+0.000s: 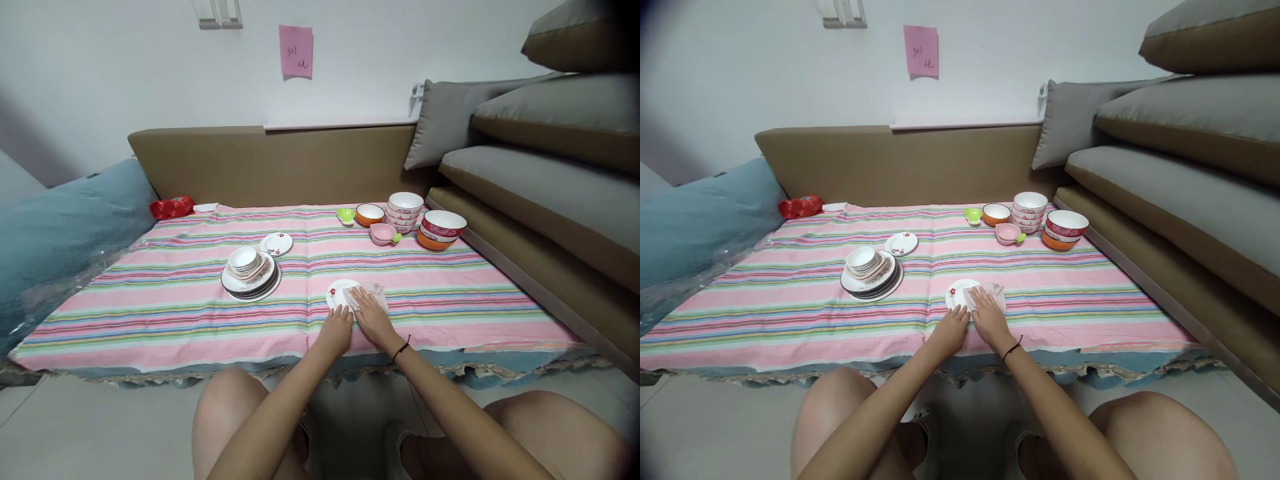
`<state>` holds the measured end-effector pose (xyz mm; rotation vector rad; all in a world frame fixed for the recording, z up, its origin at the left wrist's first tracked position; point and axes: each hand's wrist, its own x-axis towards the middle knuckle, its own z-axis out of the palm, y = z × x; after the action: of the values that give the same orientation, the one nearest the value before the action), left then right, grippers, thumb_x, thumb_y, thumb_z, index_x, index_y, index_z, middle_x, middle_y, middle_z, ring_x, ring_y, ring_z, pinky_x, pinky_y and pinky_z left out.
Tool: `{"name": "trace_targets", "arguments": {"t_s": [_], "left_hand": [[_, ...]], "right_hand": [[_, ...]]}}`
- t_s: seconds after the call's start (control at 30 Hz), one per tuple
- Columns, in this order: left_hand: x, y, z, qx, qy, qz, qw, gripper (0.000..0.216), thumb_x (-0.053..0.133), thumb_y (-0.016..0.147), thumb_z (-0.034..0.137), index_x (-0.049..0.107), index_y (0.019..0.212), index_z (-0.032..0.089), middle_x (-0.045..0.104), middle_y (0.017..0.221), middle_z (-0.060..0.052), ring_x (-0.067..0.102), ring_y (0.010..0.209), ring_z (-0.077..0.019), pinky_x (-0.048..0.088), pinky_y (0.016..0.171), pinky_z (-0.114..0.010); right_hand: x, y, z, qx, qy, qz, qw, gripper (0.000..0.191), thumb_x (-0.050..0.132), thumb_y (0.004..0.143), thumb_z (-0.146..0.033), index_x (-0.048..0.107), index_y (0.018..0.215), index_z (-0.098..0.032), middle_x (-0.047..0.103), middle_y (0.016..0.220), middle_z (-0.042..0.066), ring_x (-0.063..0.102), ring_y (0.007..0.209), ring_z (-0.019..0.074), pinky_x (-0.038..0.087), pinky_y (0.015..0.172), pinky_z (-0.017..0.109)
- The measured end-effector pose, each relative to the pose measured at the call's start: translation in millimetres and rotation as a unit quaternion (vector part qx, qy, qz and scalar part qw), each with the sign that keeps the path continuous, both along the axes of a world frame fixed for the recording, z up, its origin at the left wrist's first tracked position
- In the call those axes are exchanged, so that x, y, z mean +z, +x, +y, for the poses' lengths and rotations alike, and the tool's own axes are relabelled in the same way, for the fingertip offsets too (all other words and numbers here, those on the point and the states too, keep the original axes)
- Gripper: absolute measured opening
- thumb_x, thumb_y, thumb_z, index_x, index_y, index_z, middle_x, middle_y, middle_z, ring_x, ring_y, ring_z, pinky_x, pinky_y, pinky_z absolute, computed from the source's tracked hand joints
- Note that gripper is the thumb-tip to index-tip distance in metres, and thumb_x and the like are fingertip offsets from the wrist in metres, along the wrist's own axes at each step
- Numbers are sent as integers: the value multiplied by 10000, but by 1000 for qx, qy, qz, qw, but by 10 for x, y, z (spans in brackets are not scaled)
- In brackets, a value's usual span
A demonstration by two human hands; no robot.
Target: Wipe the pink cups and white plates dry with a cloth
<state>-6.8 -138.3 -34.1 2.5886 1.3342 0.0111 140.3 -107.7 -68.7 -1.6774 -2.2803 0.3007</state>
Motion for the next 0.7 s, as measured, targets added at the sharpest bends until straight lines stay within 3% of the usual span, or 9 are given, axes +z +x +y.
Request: {"name": "trace_targets", "arguments": {"t_s": [0.17,0.37,0.53,0.7], "left_hand": [[50,-70,14,-9,-11,-22,1000,494,339,873,73,426,1358,36,425,1449,-199,333,1392,-275,297,1141,-435],[93,-171,41,-30,-28,-47,998,537,381,849,74,408,1384,38,420,1466,-162,336,1392,-224,276,1162,-349],[79,-202,43,-27,-32,-58,997,550,384,836,58,418,1385,62,424,1464,-160,346,1389,-216,285,1158,-364],[90,-186,67,-7,-24,-67,997,498,357,859,53,485,1336,119,497,1412,-130,399,1355,-198,353,1113,-357]], "right_hand": [[-10,-127,201,-51,-1,17,999,596,284,883,-168,313,1457,-8,252,1554,171,158,1462,285,171,1170,500],[30,-126,305,59,-18,34,998,566,343,869,-184,424,1430,-183,389,1511,18,262,1435,168,207,1181,373],[24,-146,428,15,-25,44,999,579,284,890,-174,351,1453,-58,316,1534,139,202,1454,258,178,1173,498],[66,-266,475,94,-33,53,994,528,319,910,-213,432,1425,-245,356,1525,-34,205,1454,179,194,1189,402]]}}
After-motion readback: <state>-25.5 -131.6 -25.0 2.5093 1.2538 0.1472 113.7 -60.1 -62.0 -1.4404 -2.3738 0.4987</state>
